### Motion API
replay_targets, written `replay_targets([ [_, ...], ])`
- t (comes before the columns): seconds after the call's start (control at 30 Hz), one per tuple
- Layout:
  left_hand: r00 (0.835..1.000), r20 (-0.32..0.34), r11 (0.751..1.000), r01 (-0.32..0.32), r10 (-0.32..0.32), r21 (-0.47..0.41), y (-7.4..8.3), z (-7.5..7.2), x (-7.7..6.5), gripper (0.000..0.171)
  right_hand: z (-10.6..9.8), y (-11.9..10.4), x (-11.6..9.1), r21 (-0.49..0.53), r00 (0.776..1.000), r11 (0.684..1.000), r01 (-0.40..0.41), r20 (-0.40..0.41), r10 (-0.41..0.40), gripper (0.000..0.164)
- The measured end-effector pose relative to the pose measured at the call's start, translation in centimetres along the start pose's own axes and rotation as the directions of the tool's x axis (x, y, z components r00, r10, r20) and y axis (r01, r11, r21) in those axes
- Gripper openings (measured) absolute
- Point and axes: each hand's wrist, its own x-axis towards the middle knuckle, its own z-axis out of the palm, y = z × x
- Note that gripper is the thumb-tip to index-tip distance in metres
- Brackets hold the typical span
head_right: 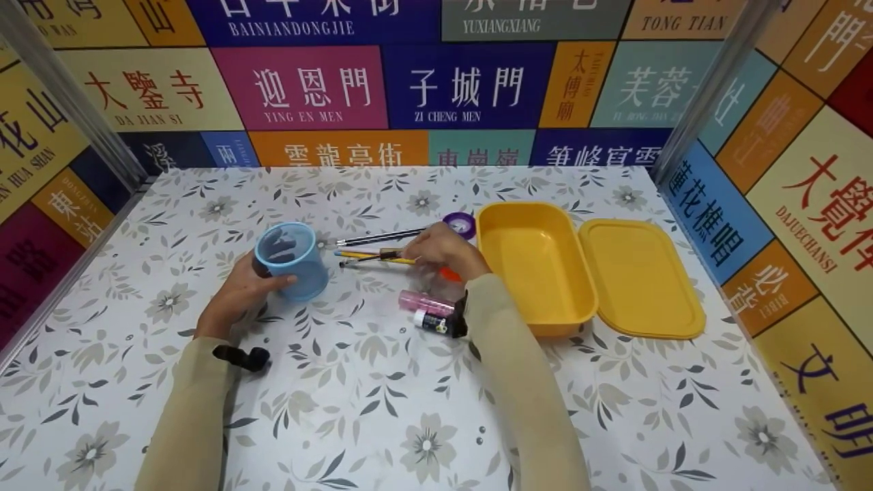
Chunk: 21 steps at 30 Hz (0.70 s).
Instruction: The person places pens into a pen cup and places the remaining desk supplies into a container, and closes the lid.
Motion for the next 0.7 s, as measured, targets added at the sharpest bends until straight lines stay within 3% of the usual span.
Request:
replay_targets([
  [0.3, 1.000, -0.004, 1.000, -0.020, 0.020, 0.010, -0.1, 0.0, -0.1, 0.104, 0.7, -0.4, -0.2, 0.190, 0.981, 0.970, 0.151, -0.146, -0.124, 0.034],
  [0.7, 1.000, -0.014, 1.000, 0.028, -0.028, -0.006, 0.0, 0.1, -0.1, 0.103, 2.6, -1.6, -0.8, 0.447, 0.950, 0.857, 0.258, -0.278, -0.141, 0.041],
])
